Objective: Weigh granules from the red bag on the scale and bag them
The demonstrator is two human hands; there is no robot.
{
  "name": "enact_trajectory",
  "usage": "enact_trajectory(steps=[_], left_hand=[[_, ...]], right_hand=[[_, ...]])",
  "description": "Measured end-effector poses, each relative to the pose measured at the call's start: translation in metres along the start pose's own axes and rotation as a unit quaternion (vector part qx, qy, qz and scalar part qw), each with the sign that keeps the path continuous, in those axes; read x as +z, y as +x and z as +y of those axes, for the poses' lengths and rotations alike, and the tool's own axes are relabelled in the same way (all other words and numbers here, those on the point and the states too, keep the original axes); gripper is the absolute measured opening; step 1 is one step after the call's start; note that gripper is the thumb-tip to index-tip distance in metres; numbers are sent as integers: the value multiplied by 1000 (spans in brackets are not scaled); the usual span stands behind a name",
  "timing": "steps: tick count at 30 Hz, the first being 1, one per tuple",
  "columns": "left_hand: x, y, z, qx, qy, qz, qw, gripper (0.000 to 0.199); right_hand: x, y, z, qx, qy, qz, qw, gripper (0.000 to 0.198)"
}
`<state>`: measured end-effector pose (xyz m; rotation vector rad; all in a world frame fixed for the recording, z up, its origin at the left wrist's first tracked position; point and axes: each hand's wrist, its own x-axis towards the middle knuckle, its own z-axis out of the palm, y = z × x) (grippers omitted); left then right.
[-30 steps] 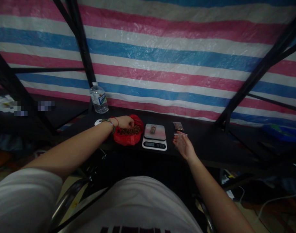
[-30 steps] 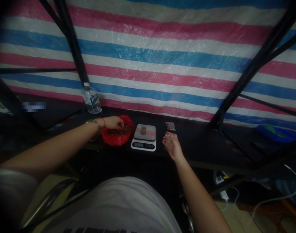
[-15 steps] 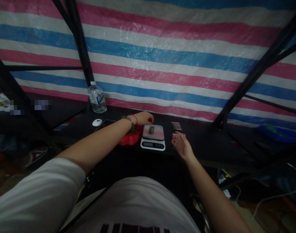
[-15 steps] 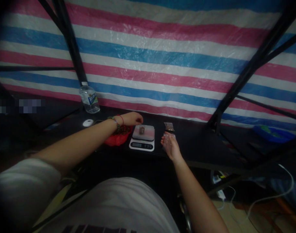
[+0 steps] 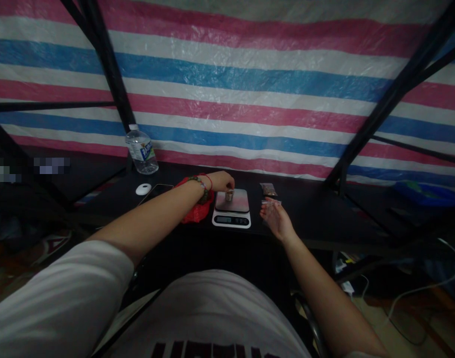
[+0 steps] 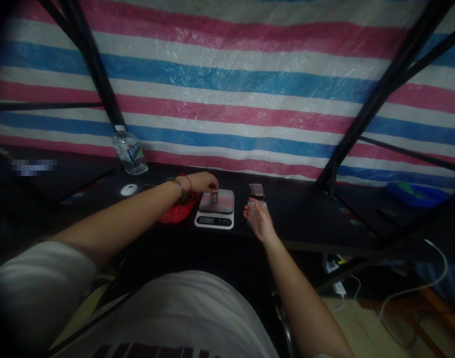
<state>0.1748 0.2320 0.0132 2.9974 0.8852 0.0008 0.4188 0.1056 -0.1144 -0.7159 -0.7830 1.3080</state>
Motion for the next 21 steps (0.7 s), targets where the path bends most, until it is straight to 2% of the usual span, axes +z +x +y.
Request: enact_trajectory(steps=[9, 15, 21], left_hand=[[3, 1, -1, -1, -10, 9, 1000, 24], [0, -2, 2, -6, -7, 17, 1000, 19], [0, -2, 1, -2, -7, 7, 1000, 20]], right_hand=[[3, -1, -2, -2, -7, 2, 1000, 36], [3, -1, -1, -4, -11, 7, 1000, 39], [2, -1, -1, 0, -12, 4, 1000, 37]])
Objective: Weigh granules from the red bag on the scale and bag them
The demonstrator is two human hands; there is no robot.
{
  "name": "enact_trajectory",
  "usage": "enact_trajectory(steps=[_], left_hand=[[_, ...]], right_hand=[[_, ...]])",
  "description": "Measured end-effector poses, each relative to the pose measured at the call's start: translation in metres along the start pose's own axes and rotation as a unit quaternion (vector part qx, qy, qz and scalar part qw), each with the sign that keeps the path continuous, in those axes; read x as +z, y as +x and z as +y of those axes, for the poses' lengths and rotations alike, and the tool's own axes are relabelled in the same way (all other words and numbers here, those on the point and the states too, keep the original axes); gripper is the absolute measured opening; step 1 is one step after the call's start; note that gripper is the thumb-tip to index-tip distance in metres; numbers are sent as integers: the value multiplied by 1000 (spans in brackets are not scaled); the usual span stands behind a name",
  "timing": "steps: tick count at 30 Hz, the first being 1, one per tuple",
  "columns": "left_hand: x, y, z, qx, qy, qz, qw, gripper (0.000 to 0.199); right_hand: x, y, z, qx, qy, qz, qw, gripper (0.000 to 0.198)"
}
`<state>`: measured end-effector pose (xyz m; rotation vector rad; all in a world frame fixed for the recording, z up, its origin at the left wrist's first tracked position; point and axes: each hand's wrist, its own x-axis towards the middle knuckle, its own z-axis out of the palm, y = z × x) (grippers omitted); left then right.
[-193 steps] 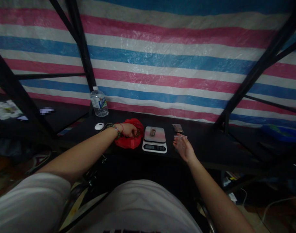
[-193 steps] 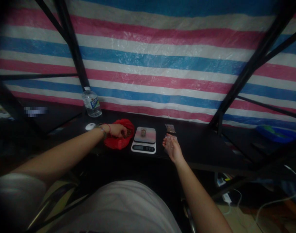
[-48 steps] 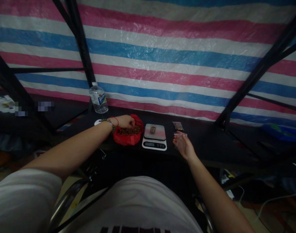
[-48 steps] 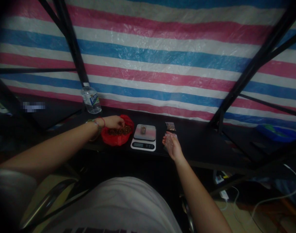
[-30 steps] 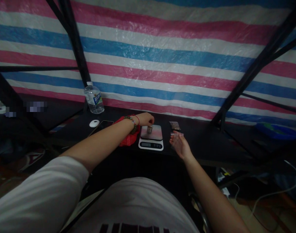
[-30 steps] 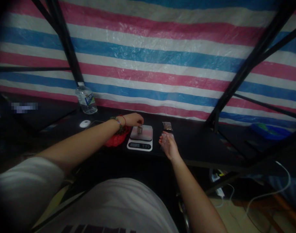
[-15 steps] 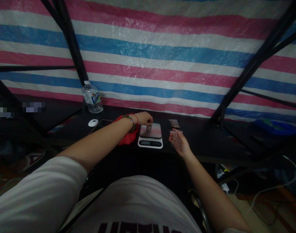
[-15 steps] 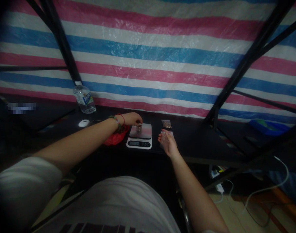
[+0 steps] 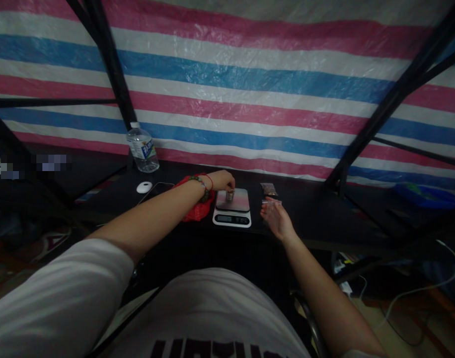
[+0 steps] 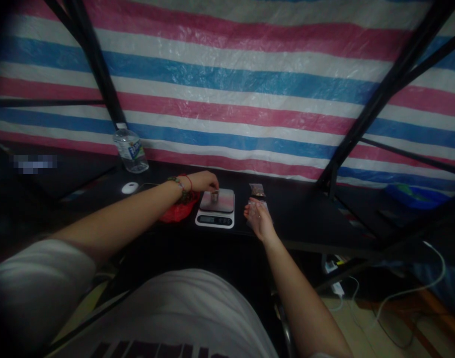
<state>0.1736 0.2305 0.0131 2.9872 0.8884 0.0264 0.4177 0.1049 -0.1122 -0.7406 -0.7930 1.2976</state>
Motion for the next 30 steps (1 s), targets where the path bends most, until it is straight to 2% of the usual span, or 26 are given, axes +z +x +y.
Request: enact_trajectory(steps=[5, 13, 19, 30], left_hand=[[0, -2, 0, 18, -4, 9, 1000, 21], [-3, -4, 3, 3, 12, 33, 999, 14], [-2, -3, 2, 12, 12, 19, 1000, 16], [-6, -10, 7, 3, -33, 41, 999, 24]], right_hand=[[1, -1, 0, -2, -4, 2, 1000, 37], [1, -1, -1, -6, -16, 0, 1000, 38], [1, -1, -1, -5, -6, 3, 1000, 36], [0, 0, 0, -4, -3, -2, 1000, 36]])
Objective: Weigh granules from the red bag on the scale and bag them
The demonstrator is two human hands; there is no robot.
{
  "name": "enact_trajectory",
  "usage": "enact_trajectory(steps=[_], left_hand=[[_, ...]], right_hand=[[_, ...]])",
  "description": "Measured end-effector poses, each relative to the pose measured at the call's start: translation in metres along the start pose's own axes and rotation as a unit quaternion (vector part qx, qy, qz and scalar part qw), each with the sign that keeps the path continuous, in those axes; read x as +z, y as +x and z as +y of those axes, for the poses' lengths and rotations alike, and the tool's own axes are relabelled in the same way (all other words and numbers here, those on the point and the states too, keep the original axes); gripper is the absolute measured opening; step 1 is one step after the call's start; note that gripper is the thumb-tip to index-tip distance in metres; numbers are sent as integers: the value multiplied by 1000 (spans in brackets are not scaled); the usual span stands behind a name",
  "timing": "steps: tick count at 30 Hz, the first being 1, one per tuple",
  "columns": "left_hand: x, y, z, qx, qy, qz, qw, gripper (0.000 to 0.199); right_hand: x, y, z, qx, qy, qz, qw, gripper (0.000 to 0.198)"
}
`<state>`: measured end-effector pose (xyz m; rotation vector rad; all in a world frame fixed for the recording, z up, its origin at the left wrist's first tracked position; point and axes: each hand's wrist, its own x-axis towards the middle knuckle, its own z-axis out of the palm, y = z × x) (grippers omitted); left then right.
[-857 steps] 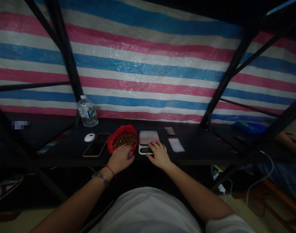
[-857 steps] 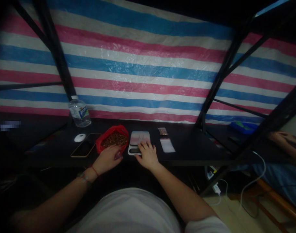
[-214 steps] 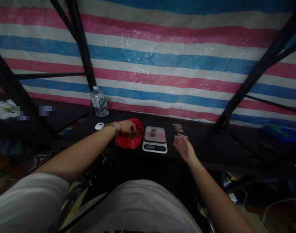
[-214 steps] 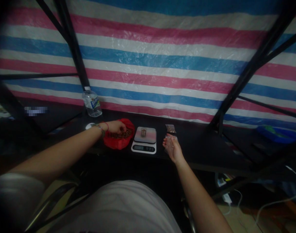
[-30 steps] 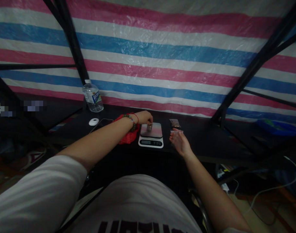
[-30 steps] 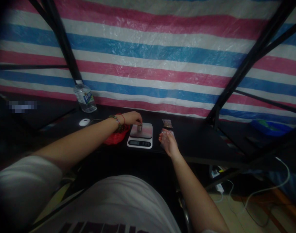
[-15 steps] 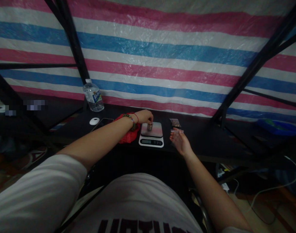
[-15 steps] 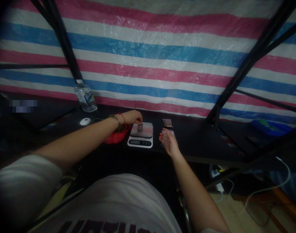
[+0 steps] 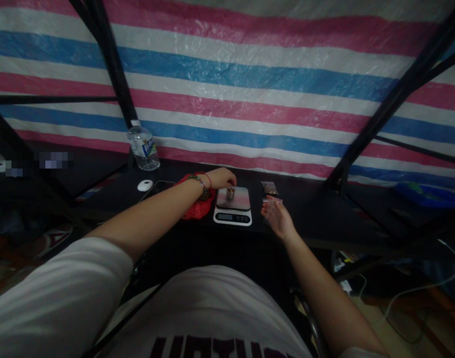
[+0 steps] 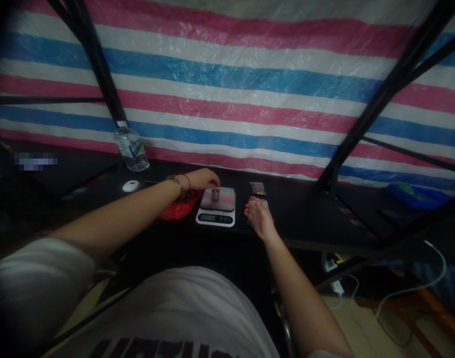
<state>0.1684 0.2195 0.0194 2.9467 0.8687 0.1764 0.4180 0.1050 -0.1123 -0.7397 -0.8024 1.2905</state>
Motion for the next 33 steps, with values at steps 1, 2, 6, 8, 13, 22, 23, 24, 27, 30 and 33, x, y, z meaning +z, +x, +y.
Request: enact_trajectory(steps=[1, 2, 6, 8, 13, 22, 23, 24, 27, 30, 33], left_hand=[[0, 0, 0, -2, -2, -2, 1000, 24], [-1, 0, 1, -3, -4, -3, 1000, 23], [0, 1, 0, 2, -10, -1, 1000, 22], [0, 1, -1, 7, -7, 4, 1000, 23], [3, 3, -5, 10, 12, 19, 1000, 24], [6, 2, -3, 9, -22, 4, 1000, 24], [6, 2, -3, 11, -22, 4, 1000, 25], [6, 2, -3, 12, -21, 6, 1000, 27], [4, 0, -4, 9, -13, 18, 1000, 29], [4, -1, -4, 9, -15, 20, 1000, 29], [5, -1, -5, 9, -27, 24, 999, 29]], right_hand=[[0, 0, 0, 1, 1, -1, 1000, 36], [0, 0, 0, 1, 0, -2, 1000, 37], [-1, 1, 0, -3, -13, -1, 1000, 36], [-1, 0, 0, -4, -14, 1, 1000, 36], [0, -1, -1, 1, -5, 2, 1000, 38], [-1, 1, 0, -2, -13, 4, 1000, 37], [-1, 1, 0, -3, -13, 2, 1000, 37], [-1, 1, 0, -3, -12, 2, 1000, 37], [0, 0, 0, -1, -5, 3, 1000, 37], [0, 0, -1, 2, -1, 4, 1000, 37], [1, -1, -1, 2, -2, 2, 1000, 36]])
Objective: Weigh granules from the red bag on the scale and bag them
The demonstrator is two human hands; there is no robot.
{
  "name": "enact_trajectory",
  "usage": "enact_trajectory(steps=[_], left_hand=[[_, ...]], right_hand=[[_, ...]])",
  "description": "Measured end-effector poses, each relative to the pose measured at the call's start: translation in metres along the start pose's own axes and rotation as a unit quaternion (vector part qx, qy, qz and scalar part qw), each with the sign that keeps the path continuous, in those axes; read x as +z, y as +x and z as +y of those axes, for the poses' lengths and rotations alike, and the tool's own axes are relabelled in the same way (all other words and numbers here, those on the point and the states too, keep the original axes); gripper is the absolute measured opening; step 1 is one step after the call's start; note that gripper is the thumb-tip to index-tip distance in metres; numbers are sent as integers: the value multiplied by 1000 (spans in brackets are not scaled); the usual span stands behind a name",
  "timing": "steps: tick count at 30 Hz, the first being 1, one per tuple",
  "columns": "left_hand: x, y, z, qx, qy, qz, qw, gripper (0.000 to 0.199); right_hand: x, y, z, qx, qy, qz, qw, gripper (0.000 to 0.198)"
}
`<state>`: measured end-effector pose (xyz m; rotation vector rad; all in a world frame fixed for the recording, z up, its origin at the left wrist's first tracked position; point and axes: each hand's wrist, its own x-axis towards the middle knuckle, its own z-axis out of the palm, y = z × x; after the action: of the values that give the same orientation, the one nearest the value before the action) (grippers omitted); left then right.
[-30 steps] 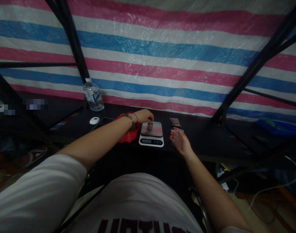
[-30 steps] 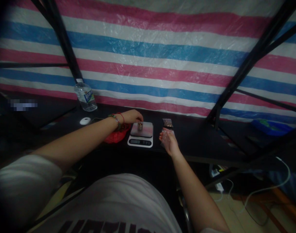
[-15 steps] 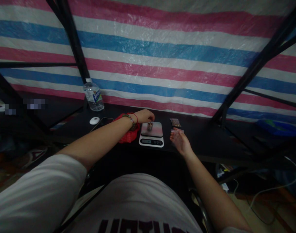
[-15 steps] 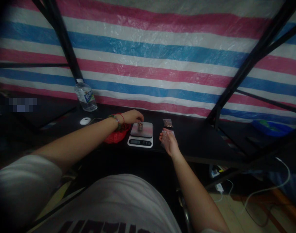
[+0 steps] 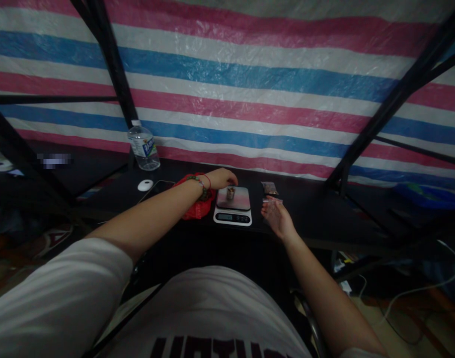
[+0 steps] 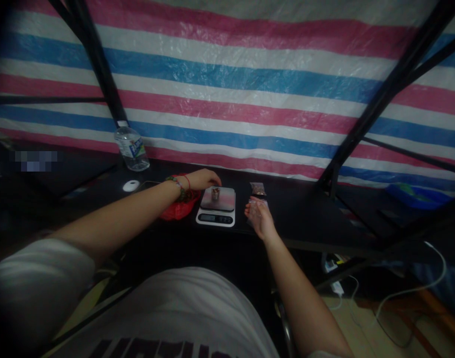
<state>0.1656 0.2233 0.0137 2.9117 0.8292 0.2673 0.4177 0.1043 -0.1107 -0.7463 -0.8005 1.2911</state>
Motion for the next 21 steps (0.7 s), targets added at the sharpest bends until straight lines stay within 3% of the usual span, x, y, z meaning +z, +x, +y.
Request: enact_trajectory(steps=[14, 21], left_hand=[[12, 2, -2, -1, -52, 6, 999, 31], [9, -2, -4, -2, -2, 23, 1000, 40]], right_hand=[[0, 0, 0, 3, 5, -4, 1000, 37], [-2, 1, 1, -1, -4, -5, 1000, 35]])
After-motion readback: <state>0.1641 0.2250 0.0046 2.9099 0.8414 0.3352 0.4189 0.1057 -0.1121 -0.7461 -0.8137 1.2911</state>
